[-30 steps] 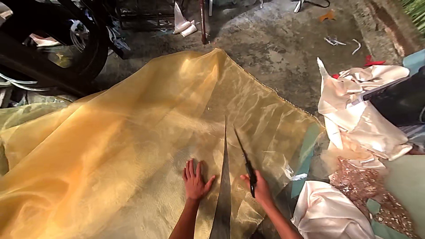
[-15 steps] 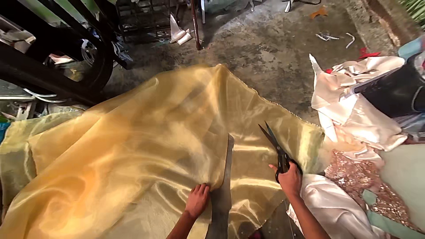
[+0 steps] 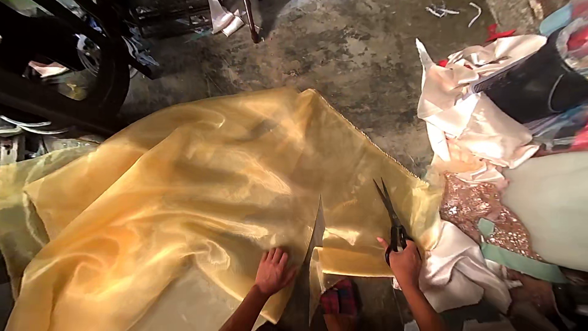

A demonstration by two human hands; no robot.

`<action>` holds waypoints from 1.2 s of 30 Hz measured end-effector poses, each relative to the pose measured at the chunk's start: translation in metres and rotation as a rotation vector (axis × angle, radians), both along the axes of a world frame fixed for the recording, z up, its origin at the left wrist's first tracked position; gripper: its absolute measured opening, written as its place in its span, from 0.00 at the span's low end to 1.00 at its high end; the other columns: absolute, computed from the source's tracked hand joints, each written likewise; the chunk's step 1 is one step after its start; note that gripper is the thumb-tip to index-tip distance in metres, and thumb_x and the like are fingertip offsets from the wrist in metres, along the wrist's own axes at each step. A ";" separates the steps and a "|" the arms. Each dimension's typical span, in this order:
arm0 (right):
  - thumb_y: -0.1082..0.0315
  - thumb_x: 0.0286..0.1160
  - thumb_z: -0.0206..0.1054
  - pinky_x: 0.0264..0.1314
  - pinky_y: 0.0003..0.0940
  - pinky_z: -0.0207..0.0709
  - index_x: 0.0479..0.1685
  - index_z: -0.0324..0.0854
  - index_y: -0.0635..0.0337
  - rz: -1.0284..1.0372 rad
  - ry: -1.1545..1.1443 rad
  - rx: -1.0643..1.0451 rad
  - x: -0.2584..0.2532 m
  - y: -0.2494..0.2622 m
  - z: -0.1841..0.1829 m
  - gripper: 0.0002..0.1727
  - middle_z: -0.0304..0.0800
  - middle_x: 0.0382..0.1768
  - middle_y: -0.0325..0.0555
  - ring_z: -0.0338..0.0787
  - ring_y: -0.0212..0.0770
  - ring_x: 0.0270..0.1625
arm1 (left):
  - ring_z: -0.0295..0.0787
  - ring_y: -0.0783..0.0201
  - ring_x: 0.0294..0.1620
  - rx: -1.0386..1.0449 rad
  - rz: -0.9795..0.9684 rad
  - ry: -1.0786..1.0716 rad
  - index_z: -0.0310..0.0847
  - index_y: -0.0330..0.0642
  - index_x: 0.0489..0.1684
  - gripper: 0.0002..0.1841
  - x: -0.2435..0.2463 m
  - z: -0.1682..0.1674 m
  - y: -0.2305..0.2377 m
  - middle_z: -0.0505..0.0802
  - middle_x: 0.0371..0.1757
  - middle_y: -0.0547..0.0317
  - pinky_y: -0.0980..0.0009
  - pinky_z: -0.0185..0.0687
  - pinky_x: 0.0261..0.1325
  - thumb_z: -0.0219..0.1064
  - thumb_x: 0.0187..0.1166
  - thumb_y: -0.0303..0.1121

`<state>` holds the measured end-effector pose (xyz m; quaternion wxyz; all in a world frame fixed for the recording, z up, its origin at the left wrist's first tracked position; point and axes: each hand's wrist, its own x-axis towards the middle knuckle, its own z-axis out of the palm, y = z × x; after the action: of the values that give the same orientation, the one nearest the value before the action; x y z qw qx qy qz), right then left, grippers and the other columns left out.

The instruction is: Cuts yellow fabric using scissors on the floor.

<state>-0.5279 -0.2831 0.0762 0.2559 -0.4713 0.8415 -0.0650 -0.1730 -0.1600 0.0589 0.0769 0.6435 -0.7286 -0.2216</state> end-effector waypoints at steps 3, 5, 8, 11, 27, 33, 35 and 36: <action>0.49 0.74 0.76 0.70 0.65 0.73 0.68 0.73 0.81 0.073 -0.187 0.038 0.024 0.006 0.037 0.40 0.81 0.60 0.79 0.83 0.71 0.64 | 0.83 0.31 0.72 0.038 0.050 0.070 0.84 0.34 0.68 0.34 -0.013 -0.002 -0.037 0.85 0.72 0.30 0.36 0.75 0.71 0.68 0.78 0.57; 0.52 0.82 0.69 0.52 0.55 0.79 0.63 0.75 0.78 0.143 -0.368 0.134 0.039 0.021 0.052 0.32 0.86 0.43 0.67 0.86 0.57 0.44 | 0.75 0.30 0.78 0.151 0.069 0.102 0.77 0.35 0.78 0.37 -0.022 -0.012 -0.049 0.78 0.79 0.29 0.35 0.67 0.77 0.68 0.78 0.56; 0.51 0.87 0.59 0.34 0.30 0.77 0.55 0.75 0.69 0.124 -0.742 0.380 0.054 0.050 0.055 0.24 0.77 0.27 0.40 0.78 0.32 0.26 | 0.77 0.29 0.77 0.089 0.108 0.059 0.81 0.37 0.74 0.29 -0.031 -0.032 -0.052 0.81 0.77 0.30 0.34 0.68 0.75 0.64 0.81 0.50; 0.43 0.83 0.57 0.30 0.25 0.78 0.51 0.74 0.62 0.117 -0.987 0.579 0.066 0.080 0.049 0.26 0.75 0.24 0.33 0.78 0.28 0.22 | 0.78 0.29 0.76 0.074 0.157 0.043 0.84 0.34 0.66 0.23 -0.036 -0.034 -0.050 0.82 0.75 0.30 0.33 0.68 0.74 0.61 0.84 0.44; 0.44 0.93 0.47 0.32 0.31 0.77 0.54 0.72 0.64 0.012 -0.882 0.504 0.143 0.053 0.009 0.27 0.72 0.31 0.42 0.76 0.35 0.26 | 0.86 0.32 0.67 -0.126 0.182 0.066 0.86 0.30 0.47 0.16 -0.031 -0.051 -0.038 0.87 0.69 0.32 0.39 0.78 0.66 0.57 0.87 0.35; 0.42 0.91 0.51 0.34 0.35 0.76 0.54 0.74 0.65 0.047 -0.793 0.408 0.159 0.044 0.005 0.29 0.73 0.31 0.44 0.76 0.37 0.27 | 0.87 0.34 0.65 -0.159 0.179 0.055 0.86 0.31 0.47 0.15 -0.032 -0.049 -0.038 0.88 0.68 0.33 0.41 0.79 0.65 0.57 0.86 0.36; 0.43 0.90 0.54 0.27 0.32 0.75 0.47 0.75 0.63 0.018 -0.802 0.373 0.162 0.046 0.005 0.27 0.73 0.27 0.41 0.75 0.35 0.22 | 0.87 0.34 0.65 -0.161 0.180 0.053 0.86 0.32 0.46 0.15 -0.032 -0.050 -0.037 0.88 0.68 0.33 0.41 0.79 0.65 0.57 0.86 0.35; 0.44 0.90 0.55 0.24 0.31 0.76 0.43 0.75 0.62 0.004 -0.816 0.354 0.162 0.047 0.004 0.26 0.72 0.24 0.40 0.75 0.34 0.20 | 0.88 0.35 0.65 -0.163 0.179 0.049 0.86 0.32 0.46 0.15 -0.031 -0.050 -0.037 0.88 0.68 0.34 0.42 0.79 0.65 0.57 0.86 0.35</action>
<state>-0.3657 -0.2362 0.0801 0.6441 -0.3577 0.6687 -0.1000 -0.2045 -0.1966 0.0085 0.1660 0.6919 -0.6819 -0.1694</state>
